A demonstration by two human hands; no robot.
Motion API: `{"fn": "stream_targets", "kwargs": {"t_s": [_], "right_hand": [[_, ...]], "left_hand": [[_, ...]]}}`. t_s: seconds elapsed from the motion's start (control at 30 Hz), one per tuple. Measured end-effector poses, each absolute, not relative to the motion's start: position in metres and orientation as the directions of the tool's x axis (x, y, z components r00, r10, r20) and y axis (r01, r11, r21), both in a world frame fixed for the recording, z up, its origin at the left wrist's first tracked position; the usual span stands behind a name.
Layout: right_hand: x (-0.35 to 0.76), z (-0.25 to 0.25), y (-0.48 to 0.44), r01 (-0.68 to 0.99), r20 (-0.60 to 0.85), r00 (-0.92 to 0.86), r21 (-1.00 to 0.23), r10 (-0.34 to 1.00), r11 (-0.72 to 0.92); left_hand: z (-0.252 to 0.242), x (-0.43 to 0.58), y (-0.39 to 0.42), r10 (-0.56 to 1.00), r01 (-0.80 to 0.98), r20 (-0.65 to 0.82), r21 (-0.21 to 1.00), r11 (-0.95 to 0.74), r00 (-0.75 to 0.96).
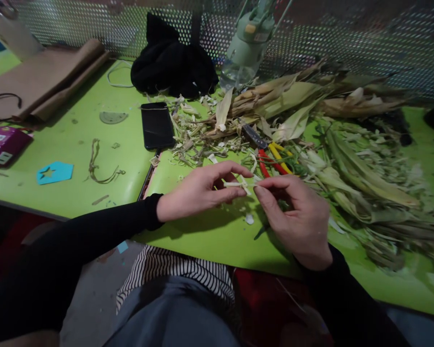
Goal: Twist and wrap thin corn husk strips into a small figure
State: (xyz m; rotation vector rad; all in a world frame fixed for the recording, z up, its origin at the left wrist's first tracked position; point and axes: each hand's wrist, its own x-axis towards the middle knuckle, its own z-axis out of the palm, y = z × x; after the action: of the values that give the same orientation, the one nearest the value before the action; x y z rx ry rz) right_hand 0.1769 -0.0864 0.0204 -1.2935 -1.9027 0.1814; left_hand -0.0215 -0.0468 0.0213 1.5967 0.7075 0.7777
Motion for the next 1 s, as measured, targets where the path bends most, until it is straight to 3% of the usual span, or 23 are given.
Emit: {"fn": "stream_targets", "kwargs": {"t_s": [0.23, 0.43, 0.5, 0.67, 1.0], "right_hand": [[0.1786, 0.0231, -0.0869, 0.623, 0.456, -0.26, -0.595, 0.851, 0.508], [0.1789, 0.0215, -0.0879, 0.609, 0.48, -0.255, -0.595, 0.84, 0.525], [0.1794, 0.0197, -0.0876, 0.606, 0.558, -0.238, -0.554, 0.795, 0.571], [0.1795, 0.0186, -0.0875, 0.675, 0.69, -0.348, -0.286, 0.635, 0.68], [0.1744, 0.0185, -0.0954, 0.749, 0.601, -0.365, -0.263, 0.711, 0.607]], "left_hand": [[0.023, -0.0219, -0.0452, 0.797, 0.062, 0.222, 0.949, -0.309, 0.562], [0.0241, -0.021, -0.045, 0.763, -0.071, 0.002, 0.996, 0.057, 0.647], [0.023, -0.0205, -0.0458, 0.754, -0.087, -0.005, 0.993, 0.083, 0.657], [0.0194, -0.0191, -0.0484, 0.802, -0.033, 0.109, 0.993, -0.111, 0.588], [0.0193, -0.0198, -0.0524, 0.802, 0.201, 0.341, 0.851, -0.485, 0.491]]}}
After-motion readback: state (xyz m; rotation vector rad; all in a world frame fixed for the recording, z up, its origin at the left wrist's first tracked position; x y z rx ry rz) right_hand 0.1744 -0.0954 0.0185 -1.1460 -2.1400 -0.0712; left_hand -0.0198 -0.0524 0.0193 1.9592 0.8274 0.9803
